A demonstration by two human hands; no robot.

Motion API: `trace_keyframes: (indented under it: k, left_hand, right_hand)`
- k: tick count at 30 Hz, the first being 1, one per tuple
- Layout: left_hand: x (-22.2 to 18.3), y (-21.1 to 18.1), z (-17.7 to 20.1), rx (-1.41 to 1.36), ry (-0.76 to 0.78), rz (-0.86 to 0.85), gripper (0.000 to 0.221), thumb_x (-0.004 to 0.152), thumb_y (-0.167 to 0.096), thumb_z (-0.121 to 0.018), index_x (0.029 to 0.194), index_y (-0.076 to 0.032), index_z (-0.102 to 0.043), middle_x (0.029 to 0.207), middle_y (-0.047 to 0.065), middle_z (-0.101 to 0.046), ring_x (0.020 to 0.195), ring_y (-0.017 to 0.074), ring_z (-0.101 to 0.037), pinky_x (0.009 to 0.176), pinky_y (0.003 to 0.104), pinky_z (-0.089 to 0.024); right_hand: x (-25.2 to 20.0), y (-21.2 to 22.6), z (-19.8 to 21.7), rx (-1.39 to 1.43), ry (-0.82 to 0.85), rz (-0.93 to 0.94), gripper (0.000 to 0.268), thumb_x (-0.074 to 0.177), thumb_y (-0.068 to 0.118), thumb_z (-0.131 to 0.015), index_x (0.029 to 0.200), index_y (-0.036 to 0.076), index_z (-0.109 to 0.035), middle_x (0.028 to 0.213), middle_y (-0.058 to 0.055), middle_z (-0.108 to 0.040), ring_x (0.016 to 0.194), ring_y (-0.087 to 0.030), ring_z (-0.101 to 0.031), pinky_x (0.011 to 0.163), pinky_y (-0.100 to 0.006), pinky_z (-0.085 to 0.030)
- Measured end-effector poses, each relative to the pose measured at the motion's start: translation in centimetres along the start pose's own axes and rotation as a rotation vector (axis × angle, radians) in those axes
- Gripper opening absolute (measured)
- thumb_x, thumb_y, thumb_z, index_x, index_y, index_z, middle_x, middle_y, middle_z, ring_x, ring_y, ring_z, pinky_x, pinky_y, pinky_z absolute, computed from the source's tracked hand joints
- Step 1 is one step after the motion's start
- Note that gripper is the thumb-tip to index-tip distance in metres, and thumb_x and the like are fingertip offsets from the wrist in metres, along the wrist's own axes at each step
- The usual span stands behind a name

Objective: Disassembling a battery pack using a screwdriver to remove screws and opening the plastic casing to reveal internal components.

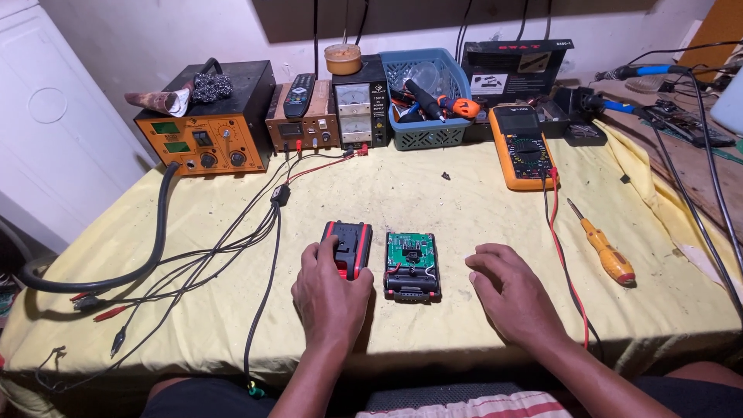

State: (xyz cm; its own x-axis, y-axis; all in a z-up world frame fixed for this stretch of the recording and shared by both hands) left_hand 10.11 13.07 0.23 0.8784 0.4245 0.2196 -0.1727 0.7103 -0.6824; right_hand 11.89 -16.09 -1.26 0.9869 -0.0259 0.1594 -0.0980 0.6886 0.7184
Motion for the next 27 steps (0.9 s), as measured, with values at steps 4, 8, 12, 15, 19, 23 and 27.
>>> trace_keyframes:
  k: [4,8,12,15,19,23,27]
  left_hand:
    - [1.2,-1.3,0.2,-0.048,0.014,0.012,0.07,0.076,-0.031,-0.073,0.141,-0.012,-0.054,0.133,0.007,-0.059,0.095,0.0305,-0.07,0.096,0.054,-0.049]
    - [3.9,-4.0,-0.6,-0.089,-0.002,-0.043,0.068,0.076,-0.031,-0.073,0.138,-0.011,-0.055,0.132,0.007,-0.061,0.098,0.0326,-0.067,0.097,0.053,-0.046]
    - [7.6,-5.5,-3.7,-0.094,0.051,-0.067,0.072,0.076,-0.032,-0.073,0.141,-0.009,-0.052,0.133,0.011,-0.061,0.111,0.0326,-0.065,0.099,0.052,-0.046]
    - [9.9,-5.4,-5.5,-0.101,0.081,-0.042,0.076,0.073,-0.032,-0.075,0.142,-0.009,-0.052,0.138,0.013,-0.06,0.117,0.0326,-0.062,0.102,0.05,-0.046]
    - [10.1,-5.7,-2.9,-0.272,0.132,0.169,0.072,0.07,-0.033,-0.073,0.138,-0.016,-0.056,0.126,0.01,-0.065,0.113,0.0281,-0.062,0.095,0.044,-0.051]
    - [9.2,-3.2,-1.0,-0.638,0.141,0.447,0.061,0.075,-0.03,-0.075,0.134,-0.021,-0.061,0.111,0.005,-0.073,0.09,0.015,-0.065,0.077,0.03,-0.05]
    - [7.9,-1.8,0.5,-0.961,0.097,0.591,0.046,0.082,-0.021,-0.072,0.128,-0.019,-0.071,0.091,0.003,-0.068,0.068,0.0159,-0.054,0.055,0.032,-0.045]
  right_hand:
    - [0.0,-0.2,-0.1,-0.014,0.017,-0.058,0.03,0.093,0.023,-0.059,0.115,0.015,-0.078,0.134,0.004,-0.065,0.121,-0.014,-0.065,0.099,-0.032,-0.05]
    - [0.1,-0.1,0.0,0.004,0.016,-0.082,0.03,0.092,0.022,-0.06,0.116,0.015,-0.078,0.134,0.005,-0.065,0.121,-0.012,-0.066,0.098,-0.031,-0.052]
    - [0.5,-0.7,-0.1,0.009,0.0,-0.091,0.028,0.092,0.023,-0.06,0.111,0.017,-0.079,0.131,0.007,-0.067,0.12,-0.01,-0.066,0.097,-0.03,-0.053]
    - [0.6,-0.5,0.0,0.001,0.01,-0.116,0.027,0.092,0.023,-0.058,0.109,0.017,-0.078,0.131,0.007,-0.066,0.122,-0.01,-0.064,0.097,-0.031,-0.052]
    - [0.8,-0.7,0.0,-0.008,0.006,-0.106,0.027,0.092,0.023,-0.059,0.109,0.018,-0.078,0.13,0.007,-0.067,0.121,-0.01,-0.064,0.096,-0.031,-0.053]
    - [0.8,-0.6,-0.1,-0.014,0.006,-0.113,0.026,0.092,0.023,-0.059,0.108,0.018,-0.079,0.131,0.007,-0.067,0.121,-0.01,-0.064,0.096,-0.031,-0.053]
    - [1.1,-0.8,-0.1,-0.024,-0.004,-0.106,0.026,0.091,0.024,-0.061,0.107,0.018,-0.08,0.129,0.007,-0.068,0.12,-0.011,-0.065,0.095,-0.032,-0.052]
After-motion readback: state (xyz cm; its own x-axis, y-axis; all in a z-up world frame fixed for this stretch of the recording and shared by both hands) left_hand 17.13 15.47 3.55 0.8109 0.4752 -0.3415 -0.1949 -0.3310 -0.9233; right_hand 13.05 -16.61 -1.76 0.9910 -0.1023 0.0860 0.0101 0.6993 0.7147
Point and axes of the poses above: each hand's wrist, its own x-axis towards the middle knuckle, its own z-axis out of the back of the hand, y = z × x, the point moved 10 cm from there along x, towards the middle knuckle
